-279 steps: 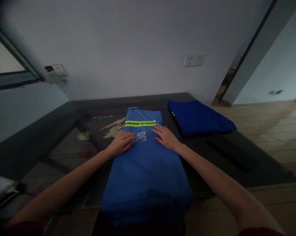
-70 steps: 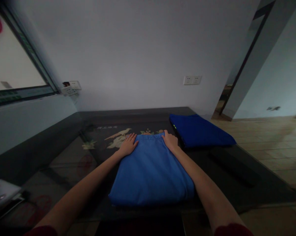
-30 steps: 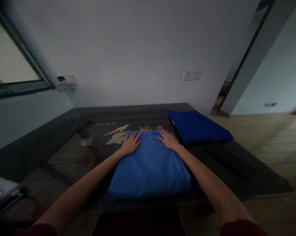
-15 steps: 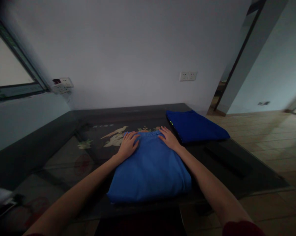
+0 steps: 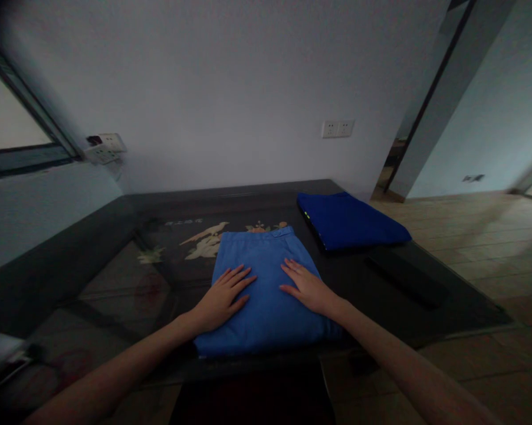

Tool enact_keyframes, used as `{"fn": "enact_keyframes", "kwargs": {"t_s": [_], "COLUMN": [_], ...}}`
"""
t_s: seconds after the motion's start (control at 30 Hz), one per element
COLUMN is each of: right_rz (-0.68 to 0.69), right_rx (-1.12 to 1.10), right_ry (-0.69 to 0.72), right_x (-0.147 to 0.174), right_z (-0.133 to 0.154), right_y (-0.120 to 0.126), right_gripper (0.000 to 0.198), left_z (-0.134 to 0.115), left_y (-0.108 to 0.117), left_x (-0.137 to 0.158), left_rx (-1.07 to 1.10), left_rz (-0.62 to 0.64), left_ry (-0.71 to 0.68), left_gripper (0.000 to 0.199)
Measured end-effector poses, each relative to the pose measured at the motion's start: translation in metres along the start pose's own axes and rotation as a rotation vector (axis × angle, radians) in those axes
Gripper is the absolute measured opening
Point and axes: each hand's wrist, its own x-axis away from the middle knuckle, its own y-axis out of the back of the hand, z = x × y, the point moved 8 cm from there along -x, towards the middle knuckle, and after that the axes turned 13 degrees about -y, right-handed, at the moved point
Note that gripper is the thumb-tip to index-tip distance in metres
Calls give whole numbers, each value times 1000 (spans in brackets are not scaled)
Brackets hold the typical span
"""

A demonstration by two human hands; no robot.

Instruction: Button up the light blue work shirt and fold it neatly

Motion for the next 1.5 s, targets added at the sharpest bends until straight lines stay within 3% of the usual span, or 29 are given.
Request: {"fn": "enact_keyframes", "kwargs": {"t_s": [0.3, 0.5, 0.67, 0.77, 0.87, 0.97, 1.07, 1.17, 1.33, 1.5], "right_rz": [-38, -89, -190, -293, -374, -307, -245, -297, -375, -387], "right_rx": [36, -181, -481, -542, -483, -379, -312, -240, -110, -315], "right_ry": [57, 52, -135, -259, -375, -393, -319, -267, -278, -298], "right_x": [7, 7, 33, 71, 112, 137, 145, 143, 133, 132], "right_z": [-7, -10, -26, -44, -66, -77, -74, -68, -61, -56], "right_y": [0, 13, 49, 69, 77, 65, 48, 40, 31, 39], "right_gripper": [58, 51, 39, 35, 36, 37, 38, 45, 39, 31], "left_z": [-3, 4, 27, 33, 29, 19, 7, -1, -13, -19], "left_y": [-4, 2, 49, 83, 95, 77, 40, 18, 17, 15], "left_x": [0, 0, 10, 31, 66, 105, 122, 126, 127, 127], "left_rx": [-100, 134, 603, 598, 514, 470, 482, 525, 540, 582], "left_rz": [7, -20, -163, -268, -436, -624, -560, -454, -371, -319], "left_ry": [-13, 27, 96, 204, 386, 597, 665, 651, 565, 551], "left_gripper": [48, 44, 42, 43, 41, 44, 52, 54, 51, 49]}}
